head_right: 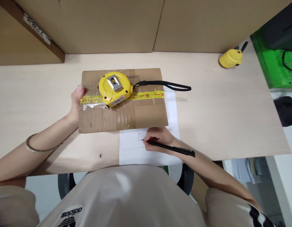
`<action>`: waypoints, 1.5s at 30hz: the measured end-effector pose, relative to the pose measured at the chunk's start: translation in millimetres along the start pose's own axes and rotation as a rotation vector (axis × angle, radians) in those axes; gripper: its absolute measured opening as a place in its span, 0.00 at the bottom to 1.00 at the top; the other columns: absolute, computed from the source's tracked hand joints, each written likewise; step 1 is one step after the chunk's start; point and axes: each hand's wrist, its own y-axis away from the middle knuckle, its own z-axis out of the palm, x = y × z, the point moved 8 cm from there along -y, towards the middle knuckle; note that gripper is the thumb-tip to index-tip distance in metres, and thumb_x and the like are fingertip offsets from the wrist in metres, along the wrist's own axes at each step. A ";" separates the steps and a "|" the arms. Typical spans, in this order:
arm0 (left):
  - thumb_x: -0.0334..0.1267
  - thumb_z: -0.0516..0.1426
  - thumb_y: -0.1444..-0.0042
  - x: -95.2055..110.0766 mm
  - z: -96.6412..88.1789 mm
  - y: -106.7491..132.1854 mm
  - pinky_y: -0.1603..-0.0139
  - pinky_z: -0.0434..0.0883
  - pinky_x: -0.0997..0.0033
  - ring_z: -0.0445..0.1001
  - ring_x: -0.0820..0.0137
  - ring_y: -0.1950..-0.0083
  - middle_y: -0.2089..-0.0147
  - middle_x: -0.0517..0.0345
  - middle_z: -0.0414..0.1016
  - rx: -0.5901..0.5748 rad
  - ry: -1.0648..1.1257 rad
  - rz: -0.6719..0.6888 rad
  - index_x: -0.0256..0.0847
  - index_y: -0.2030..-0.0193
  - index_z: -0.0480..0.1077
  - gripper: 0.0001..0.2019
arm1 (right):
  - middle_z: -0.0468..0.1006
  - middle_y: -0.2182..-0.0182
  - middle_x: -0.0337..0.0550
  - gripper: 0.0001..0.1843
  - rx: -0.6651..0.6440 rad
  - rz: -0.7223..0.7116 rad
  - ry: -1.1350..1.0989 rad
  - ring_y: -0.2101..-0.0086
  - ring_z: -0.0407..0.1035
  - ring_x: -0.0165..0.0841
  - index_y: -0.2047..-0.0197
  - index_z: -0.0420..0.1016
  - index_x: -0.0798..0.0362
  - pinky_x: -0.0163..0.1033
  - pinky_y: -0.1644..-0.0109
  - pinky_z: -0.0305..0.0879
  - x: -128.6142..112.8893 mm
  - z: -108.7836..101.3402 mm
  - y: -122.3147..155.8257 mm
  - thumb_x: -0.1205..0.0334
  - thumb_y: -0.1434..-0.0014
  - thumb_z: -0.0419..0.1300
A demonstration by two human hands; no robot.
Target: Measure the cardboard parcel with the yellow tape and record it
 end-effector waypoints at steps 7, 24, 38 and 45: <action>0.63 0.57 0.42 4.0 0.7 0.2 0.31 0.64 0.50 0.60 0.50 0.28 0.40 0.54 0.74 0.018 -0.024 0.024 0.45 0.49 0.67 0.25 | 0.70 0.81 0.36 0.12 -0.027 0.061 0.028 0.80 0.61 0.25 0.76 0.68 0.51 0.34 0.76 0.58 -0.9 -1.0 5.5 0.67 0.41 0.60; 0.61 0.56 0.40 -3.9 1.0 2.0 0.29 0.63 0.50 0.60 0.52 0.27 0.37 0.55 0.72 0.000 0.044 -0.025 0.46 0.45 0.66 0.25 | 0.69 0.81 0.35 0.10 -0.010 0.039 0.030 0.79 0.61 0.25 0.74 0.70 0.51 0.33 0.75 0.57 9.8 2.8 12.3 0.66 0.41 0.60; 0.61 0.56 0.40 -4.8 -0.6 1.3 0.29 0.62 0.52 0.60 0.52 0.27 0.37 0.54 0.73 0.004 0.036 -0.019 0.46 0.45 0.66 0.25 | 0.66 0.83 0.34 0.13 -0.041 0.065 -0.004 0.80 0.58 0.24 0.77 0.67 0.52 0.33 0.76 0.53 4.4 -0.8 4.4 0.69 0.43 0.60; 0.61 0.57 0.41 -3.3 -0.8 0.5 0.30 0.62 0.51 0.61 0.52 0.28 0.40 0.55 0.74 0.012 0.042 0.001 0.46 0.48 0.68 0.24 | 0.72 0.79 0.36 0.11 -0.042 0.220 -0.092 0.80 0.63 0.25 0.73 0.67 0.51 0.32 0.78 0.57 10.2 -6.6 19.7 0.62 0.38 0.60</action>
